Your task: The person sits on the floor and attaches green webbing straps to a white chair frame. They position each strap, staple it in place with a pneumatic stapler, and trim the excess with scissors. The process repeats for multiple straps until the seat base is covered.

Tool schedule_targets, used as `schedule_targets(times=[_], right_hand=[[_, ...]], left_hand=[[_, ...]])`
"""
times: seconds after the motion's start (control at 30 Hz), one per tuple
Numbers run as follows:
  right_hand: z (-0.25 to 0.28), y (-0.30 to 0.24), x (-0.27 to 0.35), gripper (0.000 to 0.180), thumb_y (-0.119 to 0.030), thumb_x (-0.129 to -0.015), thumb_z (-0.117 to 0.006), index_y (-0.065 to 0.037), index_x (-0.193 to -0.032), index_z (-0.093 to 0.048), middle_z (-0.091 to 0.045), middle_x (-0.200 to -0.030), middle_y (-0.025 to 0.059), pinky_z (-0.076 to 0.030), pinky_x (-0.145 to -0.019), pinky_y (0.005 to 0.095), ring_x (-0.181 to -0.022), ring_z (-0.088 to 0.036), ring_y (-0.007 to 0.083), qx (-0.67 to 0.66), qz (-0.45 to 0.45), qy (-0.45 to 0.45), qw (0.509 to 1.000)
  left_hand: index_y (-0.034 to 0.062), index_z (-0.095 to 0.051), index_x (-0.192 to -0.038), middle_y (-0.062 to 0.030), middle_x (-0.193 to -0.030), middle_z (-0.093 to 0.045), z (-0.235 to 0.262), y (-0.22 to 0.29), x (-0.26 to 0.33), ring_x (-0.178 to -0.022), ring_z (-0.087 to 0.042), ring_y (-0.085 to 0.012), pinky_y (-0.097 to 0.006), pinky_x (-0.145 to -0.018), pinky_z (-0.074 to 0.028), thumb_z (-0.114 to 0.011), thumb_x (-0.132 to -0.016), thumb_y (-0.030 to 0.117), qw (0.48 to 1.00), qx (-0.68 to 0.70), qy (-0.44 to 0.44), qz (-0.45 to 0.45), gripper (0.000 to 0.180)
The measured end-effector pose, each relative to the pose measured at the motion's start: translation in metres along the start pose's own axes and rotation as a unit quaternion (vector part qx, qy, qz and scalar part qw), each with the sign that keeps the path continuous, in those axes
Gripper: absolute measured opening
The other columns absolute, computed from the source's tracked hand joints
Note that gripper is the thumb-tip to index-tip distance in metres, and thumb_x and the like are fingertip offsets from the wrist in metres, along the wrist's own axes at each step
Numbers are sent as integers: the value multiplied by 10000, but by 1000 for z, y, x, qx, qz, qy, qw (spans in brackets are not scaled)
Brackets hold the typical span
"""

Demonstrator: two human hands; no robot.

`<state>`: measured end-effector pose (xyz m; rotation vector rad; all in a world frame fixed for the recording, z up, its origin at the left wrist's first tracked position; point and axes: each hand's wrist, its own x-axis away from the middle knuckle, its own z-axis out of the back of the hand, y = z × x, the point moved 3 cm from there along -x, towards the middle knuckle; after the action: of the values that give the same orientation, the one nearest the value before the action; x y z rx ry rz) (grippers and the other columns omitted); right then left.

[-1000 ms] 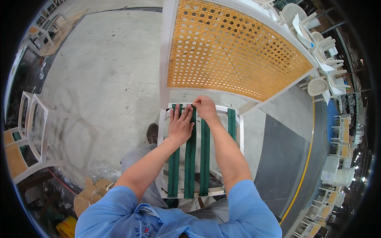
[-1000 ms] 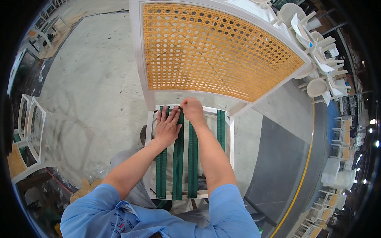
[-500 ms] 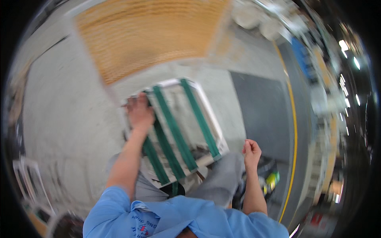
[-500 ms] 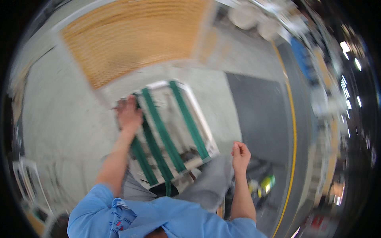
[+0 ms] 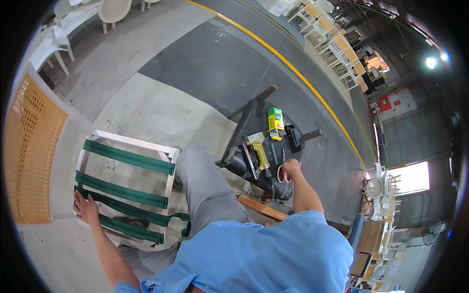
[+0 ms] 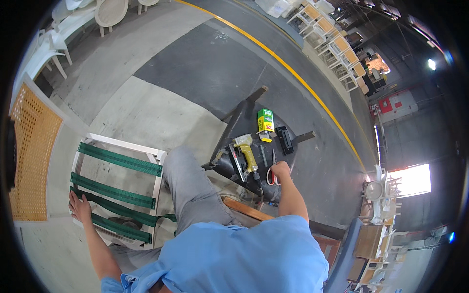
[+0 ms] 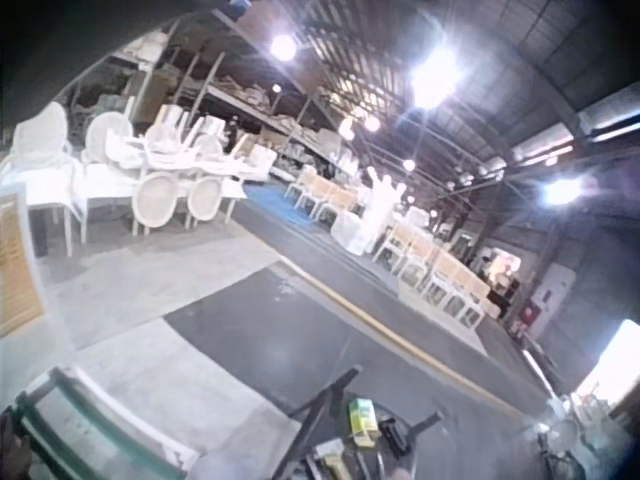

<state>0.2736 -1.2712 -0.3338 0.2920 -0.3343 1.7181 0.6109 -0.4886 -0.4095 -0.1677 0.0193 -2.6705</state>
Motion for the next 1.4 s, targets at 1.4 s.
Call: schedule_targets(times=[1.4], right_hand=[[-75,-431,389,356,-218,-889,-792,-34,-1170,-674,-667,-964,15,-489,-569,266,-689,-588,109,-160,524,-399,735]], left_hand=[[217,-339,-1594,36,-1661,-264,-15,-39,6,-1554,-135,-404,-643,-1239,-135,-694,-907,320,979,198,55,-4,780]])
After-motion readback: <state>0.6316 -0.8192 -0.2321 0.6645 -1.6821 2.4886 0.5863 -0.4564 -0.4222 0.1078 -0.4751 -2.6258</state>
